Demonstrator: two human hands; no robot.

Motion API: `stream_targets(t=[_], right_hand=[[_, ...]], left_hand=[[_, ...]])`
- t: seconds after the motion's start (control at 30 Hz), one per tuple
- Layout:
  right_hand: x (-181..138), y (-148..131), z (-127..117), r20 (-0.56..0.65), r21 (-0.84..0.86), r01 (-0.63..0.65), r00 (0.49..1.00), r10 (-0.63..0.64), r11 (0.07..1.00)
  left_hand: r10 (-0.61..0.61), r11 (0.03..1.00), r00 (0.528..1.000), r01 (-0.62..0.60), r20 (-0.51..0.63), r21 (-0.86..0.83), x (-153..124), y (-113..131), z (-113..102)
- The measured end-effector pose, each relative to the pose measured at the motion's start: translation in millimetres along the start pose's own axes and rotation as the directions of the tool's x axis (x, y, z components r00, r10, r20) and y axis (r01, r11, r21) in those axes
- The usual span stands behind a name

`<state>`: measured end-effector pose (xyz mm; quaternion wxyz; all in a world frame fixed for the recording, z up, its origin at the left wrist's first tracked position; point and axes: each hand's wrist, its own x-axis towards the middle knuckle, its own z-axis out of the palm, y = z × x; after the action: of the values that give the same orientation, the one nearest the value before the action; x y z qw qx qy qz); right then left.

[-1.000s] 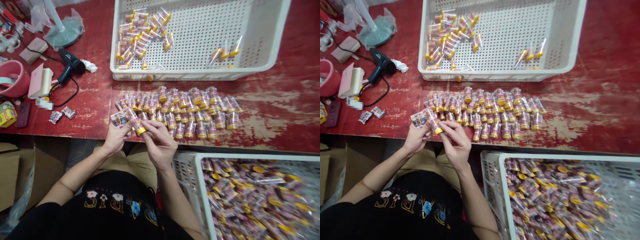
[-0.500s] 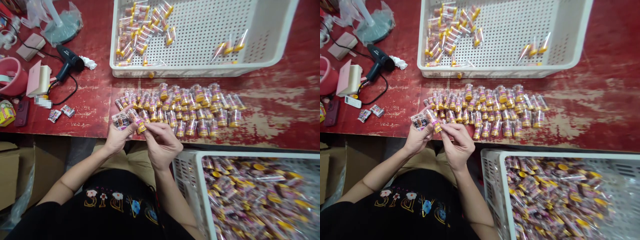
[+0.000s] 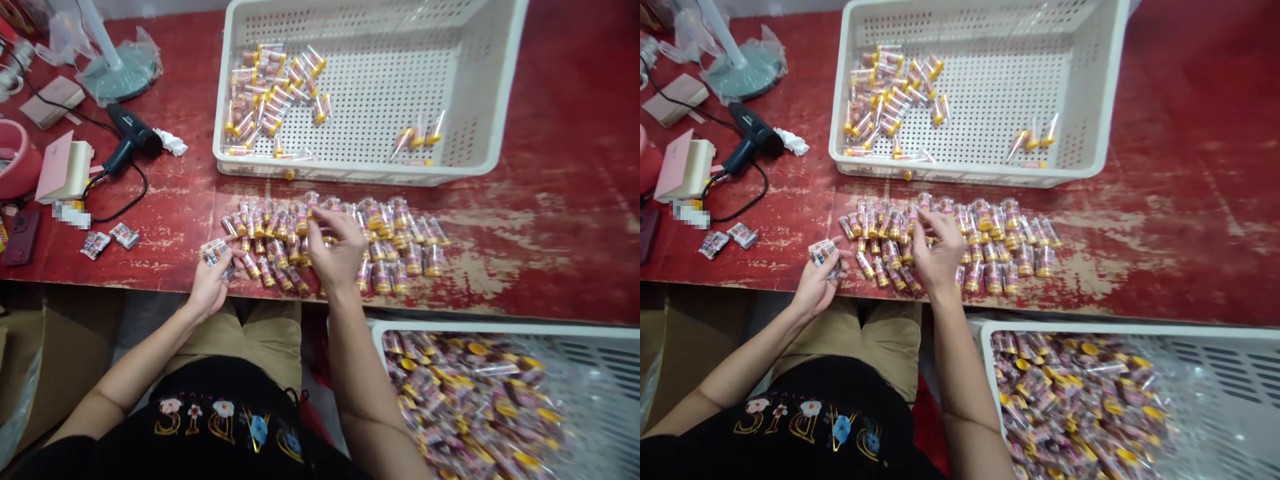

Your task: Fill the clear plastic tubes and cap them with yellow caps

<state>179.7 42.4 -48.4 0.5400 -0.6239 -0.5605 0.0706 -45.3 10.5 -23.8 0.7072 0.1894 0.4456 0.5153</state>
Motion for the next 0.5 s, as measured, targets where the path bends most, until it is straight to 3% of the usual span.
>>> stream_targets(t=[0.1,0.17,0.23,0.3,0.4,0.5], right_hand=[[77.5,16.5,31.0,0.015,-0.093,0.008,1.000,-0.007,0.996],[137.6,29.0,72.3,0.140,-0.192,-0.072,0.985,0.100,0.979],[188.5,38.6,117.1,0.252,-0.286,-0.202,0.927,0.277,0.937],[218.5,41.8,149.3,0.345,-0.303,-0.259,0.867,0.359,0.917],[214.5,31.6,151.7,0.409,-0.247,-0.246,0.850,0.331,0.937],[156.6,1.5,105.3,0.487,-0.047,-0.232,0.844,0.225,0.971]], left_hand=[[0.000,0.999,0.998,0.002,-0.060,0.037,5.4,4.3,-3.4],[-0.022,0.999,0.995,0.026,-0.094,0.042,9.9,7.1,0.1],[-0.043,0.999,0.993,0.046,-0.111,0.024,15.1,10.7,6.2],[-0.073,0.997,0.990,0.070,-0.121,-0.024,20.6,15.8,12.3],[-0.127,0.987,0.980,0.109,-0.154,-0.122,28.9,23.9,17.1],[-0.132,0.979,0.974,0.099,-0.186,-0.177,34.0,26.0,19.0]])
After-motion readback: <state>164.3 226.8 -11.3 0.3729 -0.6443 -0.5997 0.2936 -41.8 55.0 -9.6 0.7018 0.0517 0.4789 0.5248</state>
